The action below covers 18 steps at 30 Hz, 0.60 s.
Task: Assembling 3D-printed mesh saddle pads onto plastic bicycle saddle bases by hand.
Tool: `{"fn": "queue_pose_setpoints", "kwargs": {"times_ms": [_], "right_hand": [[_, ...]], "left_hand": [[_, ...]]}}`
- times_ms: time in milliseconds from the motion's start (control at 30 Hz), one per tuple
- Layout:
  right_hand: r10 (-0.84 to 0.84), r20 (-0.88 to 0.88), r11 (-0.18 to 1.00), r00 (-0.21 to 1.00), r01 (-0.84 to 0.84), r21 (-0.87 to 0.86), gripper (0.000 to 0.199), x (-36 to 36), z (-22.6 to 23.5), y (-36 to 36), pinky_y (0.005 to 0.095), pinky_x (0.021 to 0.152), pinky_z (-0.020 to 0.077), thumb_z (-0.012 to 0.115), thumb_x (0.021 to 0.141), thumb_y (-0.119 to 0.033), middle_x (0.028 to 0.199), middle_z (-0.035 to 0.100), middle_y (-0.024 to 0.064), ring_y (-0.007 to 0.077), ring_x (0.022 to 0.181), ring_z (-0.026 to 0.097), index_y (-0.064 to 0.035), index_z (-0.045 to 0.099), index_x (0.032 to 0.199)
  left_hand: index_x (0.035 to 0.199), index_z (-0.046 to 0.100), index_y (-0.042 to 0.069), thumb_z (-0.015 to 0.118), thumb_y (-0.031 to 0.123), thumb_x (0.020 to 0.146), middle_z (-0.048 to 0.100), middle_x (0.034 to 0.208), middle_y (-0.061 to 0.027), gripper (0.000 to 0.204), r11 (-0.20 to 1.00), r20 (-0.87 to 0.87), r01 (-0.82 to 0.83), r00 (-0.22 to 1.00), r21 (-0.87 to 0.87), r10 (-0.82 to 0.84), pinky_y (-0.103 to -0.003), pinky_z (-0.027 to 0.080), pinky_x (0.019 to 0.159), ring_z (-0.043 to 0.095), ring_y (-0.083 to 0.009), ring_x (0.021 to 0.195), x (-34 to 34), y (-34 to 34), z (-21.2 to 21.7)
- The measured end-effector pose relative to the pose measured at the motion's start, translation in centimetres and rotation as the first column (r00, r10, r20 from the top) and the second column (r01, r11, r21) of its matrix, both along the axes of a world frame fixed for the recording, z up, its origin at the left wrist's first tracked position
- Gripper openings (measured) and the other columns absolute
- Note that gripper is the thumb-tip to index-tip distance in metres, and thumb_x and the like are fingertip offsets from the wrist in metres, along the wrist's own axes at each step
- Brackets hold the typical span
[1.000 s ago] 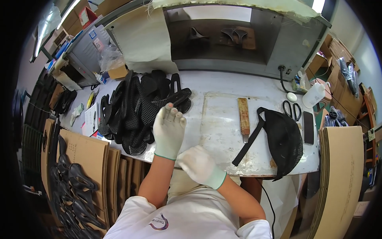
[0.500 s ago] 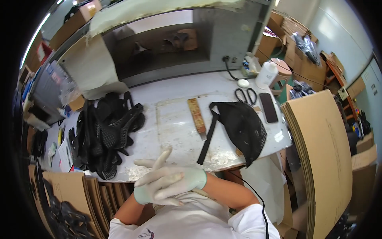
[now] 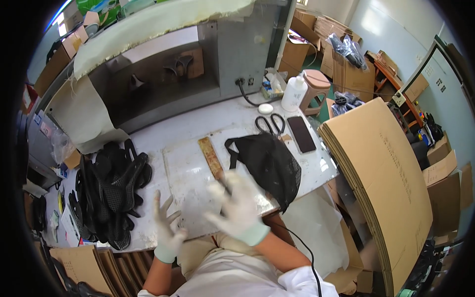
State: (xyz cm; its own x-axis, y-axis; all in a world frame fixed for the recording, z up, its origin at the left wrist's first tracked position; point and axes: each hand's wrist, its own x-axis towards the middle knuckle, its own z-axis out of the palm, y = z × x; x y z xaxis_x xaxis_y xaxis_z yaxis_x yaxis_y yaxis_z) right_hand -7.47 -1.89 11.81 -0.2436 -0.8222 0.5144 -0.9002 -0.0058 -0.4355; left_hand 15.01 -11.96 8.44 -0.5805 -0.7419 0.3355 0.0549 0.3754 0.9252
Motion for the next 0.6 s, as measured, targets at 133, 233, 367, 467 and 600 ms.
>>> {"fn": "queue_pose_setpoints", "kwargs": {"times_ms": [133,233,367,467,600], "right_hand": [[-0.483,-0.200,0.845,0.852,0.514,0.149,0.104,-6.8,2.2,4.8,0.0658,0.121,0.0296,0.094,0.069,-0.038,0.159,0.039,0.0274,0.0494,0.147,0.038,-0.0149,0.045,0.158],[-0.476,-0.117,0.789,0.872,0.482,0.380,0.111,-8.5,0.8,6.4,0.0590,0.115,0.0395,0.094,0.067,-0.035,0.159,0.038,0.0285,0.0494,0.142,0.044,-0.0206,0.039,0.162],[-0.530,-0.084,0.815,0.844,0.535,0.225,0.101,-9.2,-2.3,5.3,0.0562,0.108,0.0469,0.092,0.067,-0.021,0.152,0.046,0.0252,0.0490,0.134,0.052,-0.0216,0.048,0.157],[-0.541,-0.034,0.830,0.840,0.540,0.136,0.094,-10.5,-3.2,4.9,0.0553,0.106,0.0478,0.090,0.067,-0.016,0.148,0.048,0.0236,0.0475,0.131,0.054,-0.0209,0.053,0.153],[-0.529,0.036,0.846,0.848,0.524,0.097,0.089,-12.2,-3.0,3.8,0.0534,0.104,0.0487,0.089,0.068,-0.011,0.144,0.049,0.0232,0.0460,0.127,0.056,-0.0202,0.056,0.150]], "left_hand": [[0.142,0.055,-0.001,0.076,0.009,0.082,0.050,0.153,-0.0247,0.064,0.974,0.226,-0.225,0.950,0.006,0.218,-0.047,0.051,0.107,0.056,-0.0375,0.136,3.5,-2.3,-0.9],[0.132,0.062,-0.002,0.073,0.004,0.083,0.059,0.142,-0.0241,0.051,0.964,0.317,-0.210,0.914,-0.164,0.252,-0.045,0.052,0.104,0.062,-0.0388,0.126,3.7,-1.8,-2.3],[0.125,0.065,-0.002,0.075,0.005,0.082,0.062,0.135,-0.0251,0.045,0.910,0.348,-0.189,0.880,-0.368,0.323,-0.047,0.053,0.103,0.063,-0.0423,0.120,3.0,-1.1,-3.3],[0.124,0.066,-0.002,0.076,0.007,0.083,0.062,0.134,-0.0257,0.044,0.890,0.361,-0.158,0.873,-0.427,0.328,-0.048,0.053,0.103,0.062,-0.0440,0.120,2.6,-1.2,-3.4],[0.125,0.067,-0.002,0.075,0.007,0.083,0.063,0.133,-0.0259,0.044,0.884,0.386,-0.164,0.854,-0.437,0.349,-0.049,0.052,0.104,0.062,-0.0446,0.120,2.5,-1.0,-3.9]]}}
